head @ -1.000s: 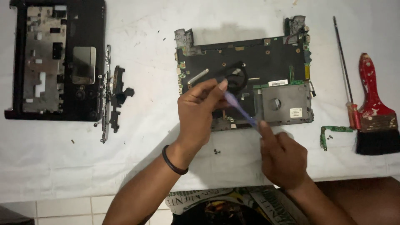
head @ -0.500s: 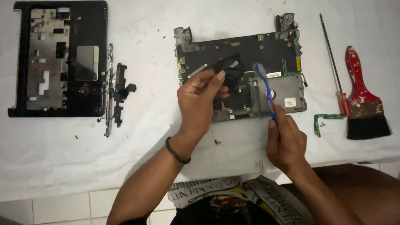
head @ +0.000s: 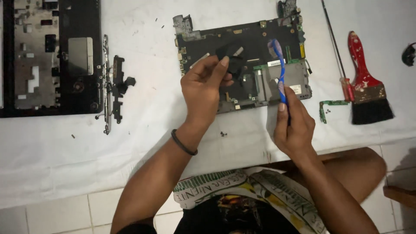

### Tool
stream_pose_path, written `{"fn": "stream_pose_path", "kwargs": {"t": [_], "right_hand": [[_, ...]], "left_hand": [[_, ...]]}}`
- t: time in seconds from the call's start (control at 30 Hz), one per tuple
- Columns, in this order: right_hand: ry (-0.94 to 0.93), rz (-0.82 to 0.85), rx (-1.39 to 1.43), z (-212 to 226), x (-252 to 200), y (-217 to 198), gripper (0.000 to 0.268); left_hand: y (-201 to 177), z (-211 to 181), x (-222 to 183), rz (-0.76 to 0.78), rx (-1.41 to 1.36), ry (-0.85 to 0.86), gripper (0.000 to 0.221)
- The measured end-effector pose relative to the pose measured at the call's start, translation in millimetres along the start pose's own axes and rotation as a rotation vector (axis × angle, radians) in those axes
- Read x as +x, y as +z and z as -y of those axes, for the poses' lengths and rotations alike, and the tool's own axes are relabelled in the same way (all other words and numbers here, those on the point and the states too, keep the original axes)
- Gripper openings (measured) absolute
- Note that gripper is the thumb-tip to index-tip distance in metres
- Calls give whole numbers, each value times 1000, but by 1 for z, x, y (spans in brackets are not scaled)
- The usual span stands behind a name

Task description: Cleaning a laptop fan and internal components using brushes

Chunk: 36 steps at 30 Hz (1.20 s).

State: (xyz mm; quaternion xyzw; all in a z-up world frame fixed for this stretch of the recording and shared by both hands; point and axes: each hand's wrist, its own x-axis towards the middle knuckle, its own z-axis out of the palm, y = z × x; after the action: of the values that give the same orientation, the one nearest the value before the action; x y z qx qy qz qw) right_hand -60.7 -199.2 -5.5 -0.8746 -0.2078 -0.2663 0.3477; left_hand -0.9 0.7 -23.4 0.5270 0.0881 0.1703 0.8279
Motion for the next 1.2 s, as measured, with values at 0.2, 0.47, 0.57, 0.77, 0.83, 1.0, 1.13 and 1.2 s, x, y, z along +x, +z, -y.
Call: {"fn": "stream_pose_path", "kwargs": {"t": [0.2, 0.47, 0.57, 0.77, 0.83, 1.0, 1.13, 1.2], "right_hand": [[-26, 10, 6, -4, -1, 2, 35], [-53, 24, 4, 3, 0, 1, 34], [-58, 33, 16, 5, 1, 0, 33], [-45, 34, 32, 0, -3, -1, 35], [-38, 34, 24, 2, -2, -1, 34], [7, 82, 23, -3, -5, -1, 35], [32, 94, 48, -7, -14, -1, 34], [43, 93, 57, -9, -15, -1, 35]], "left_hand": [[3, -2, 0, -15, -60, -33, 23], [2, 4, 0, 15, -31, -6, 27], [2, 7, 2, 2, -47, -14, 26], [-2, 14, 8, 24, 72, -28, 25], [-1, 11, 8, -6, 78, -57, 22], [1, 0, 3, 5, 103, -57, 27], [1, -4, 5, 18, 115, -25, 25], [0, 0, 7, 18, 102, -19, 27]]}}
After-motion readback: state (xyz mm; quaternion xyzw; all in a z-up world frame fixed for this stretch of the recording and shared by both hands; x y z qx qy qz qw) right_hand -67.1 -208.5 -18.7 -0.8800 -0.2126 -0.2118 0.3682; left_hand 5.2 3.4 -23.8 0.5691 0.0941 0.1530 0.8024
